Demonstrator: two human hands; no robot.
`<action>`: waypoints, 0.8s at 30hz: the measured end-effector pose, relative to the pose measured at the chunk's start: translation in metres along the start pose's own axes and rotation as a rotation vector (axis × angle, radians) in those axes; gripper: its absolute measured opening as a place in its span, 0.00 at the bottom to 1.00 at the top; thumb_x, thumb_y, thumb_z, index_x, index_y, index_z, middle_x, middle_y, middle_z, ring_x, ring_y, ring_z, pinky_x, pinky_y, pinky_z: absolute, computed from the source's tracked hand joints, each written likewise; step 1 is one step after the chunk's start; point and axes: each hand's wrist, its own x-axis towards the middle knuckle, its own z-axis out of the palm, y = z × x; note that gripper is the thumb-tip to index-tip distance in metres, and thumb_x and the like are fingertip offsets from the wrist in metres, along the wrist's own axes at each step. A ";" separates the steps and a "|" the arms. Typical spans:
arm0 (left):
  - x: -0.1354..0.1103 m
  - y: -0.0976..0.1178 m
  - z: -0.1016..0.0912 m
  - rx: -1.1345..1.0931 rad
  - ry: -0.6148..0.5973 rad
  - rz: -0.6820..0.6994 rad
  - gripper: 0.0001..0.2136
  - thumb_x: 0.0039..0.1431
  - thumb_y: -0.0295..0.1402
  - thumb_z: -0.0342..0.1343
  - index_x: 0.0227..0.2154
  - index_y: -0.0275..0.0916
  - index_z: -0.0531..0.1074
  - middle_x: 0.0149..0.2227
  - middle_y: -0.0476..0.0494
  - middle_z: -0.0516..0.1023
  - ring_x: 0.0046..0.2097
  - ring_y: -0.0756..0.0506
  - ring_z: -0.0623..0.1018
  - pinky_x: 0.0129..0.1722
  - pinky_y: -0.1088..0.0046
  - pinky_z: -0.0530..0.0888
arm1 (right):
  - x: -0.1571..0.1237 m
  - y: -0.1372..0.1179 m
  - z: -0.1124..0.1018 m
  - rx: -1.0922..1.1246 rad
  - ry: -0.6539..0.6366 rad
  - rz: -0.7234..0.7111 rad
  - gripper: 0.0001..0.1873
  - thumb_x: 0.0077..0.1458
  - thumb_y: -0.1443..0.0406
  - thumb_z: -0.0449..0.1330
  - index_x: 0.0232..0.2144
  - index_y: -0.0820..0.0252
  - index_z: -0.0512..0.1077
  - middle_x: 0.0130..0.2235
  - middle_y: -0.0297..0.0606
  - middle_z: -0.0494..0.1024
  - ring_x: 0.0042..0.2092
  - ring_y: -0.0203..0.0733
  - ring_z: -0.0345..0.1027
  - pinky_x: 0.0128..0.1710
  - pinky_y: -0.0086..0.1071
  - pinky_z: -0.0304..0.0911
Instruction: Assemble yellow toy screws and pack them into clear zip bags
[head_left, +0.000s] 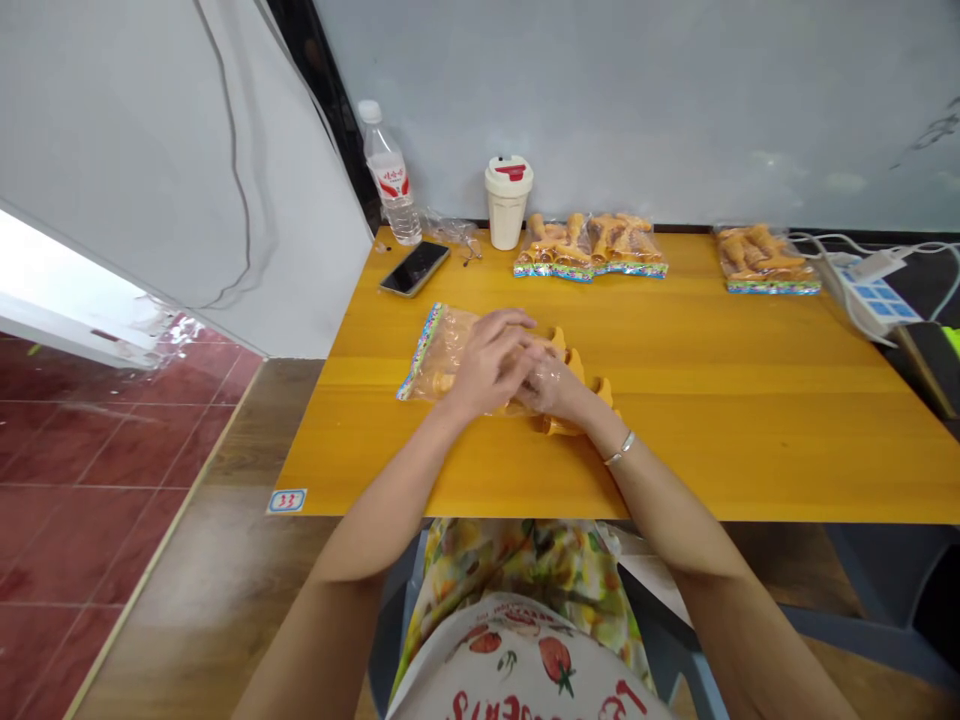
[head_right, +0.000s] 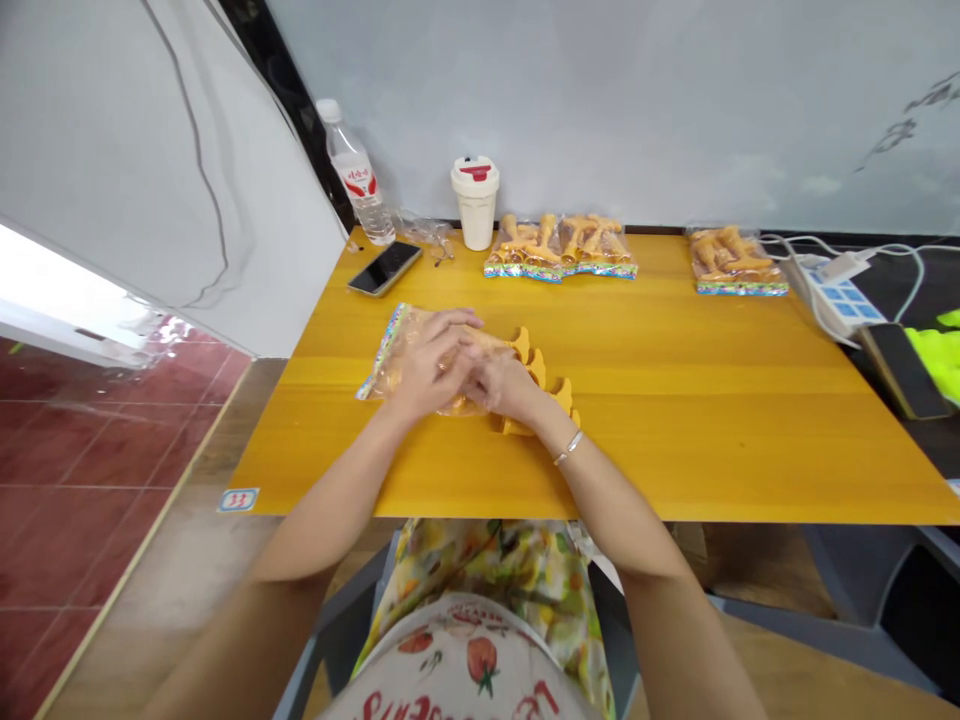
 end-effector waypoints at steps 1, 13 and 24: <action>0.003 -0.010 -0.007 0.007 -0.008 -0.045 0.13 0.68 0.43 0.49 0.35 0.42 0.73 0.45 0.40 0.79 0.52 0.41 0.76 0.56 0.59 0.69 | 0.000 -0.001 -0.001 0.016 -0.009 -0.055 0.13 0.63 0.60 0.56 0.45 0.56 0.78 0.46 0.44 0.81 0.46 0.50 0.74 0.50 0.44 0.66; -0.006 -0.108 -0.038 0.493 -0.283 -0.503 0.17 0.67 0.43 0.44 0.43 0.43 0.76 0.51 0.33 0.78 0.56 0.32 0.71 0.61 0.40 0.54 | -0.001 0.006 -0.002 -0.107 0.024 0.002 0.19 0.66 0.51 0.55 0.39 0.54 0.81 0.45 0.43 0.82 0.48 0.51 0.75 0.48 0.43 0.64; -0.019 -0.113 -0.087 0.459 -0.251 -0.639 0.11 0.51 0.44 0.64 0.22 0.43 0.75 0.30 0.42 0.80 0.41 0.37 0.75 0.52 0.52 0.66 | 0.000 0.008 -0.021 -0.331 -0.056 0.219 0.17 0.67 0.57 0.54 0.35 0.55 0.80 0.40 0.47 0.82 0.43 0.51 0.75 0.44 0.40 0.64</action>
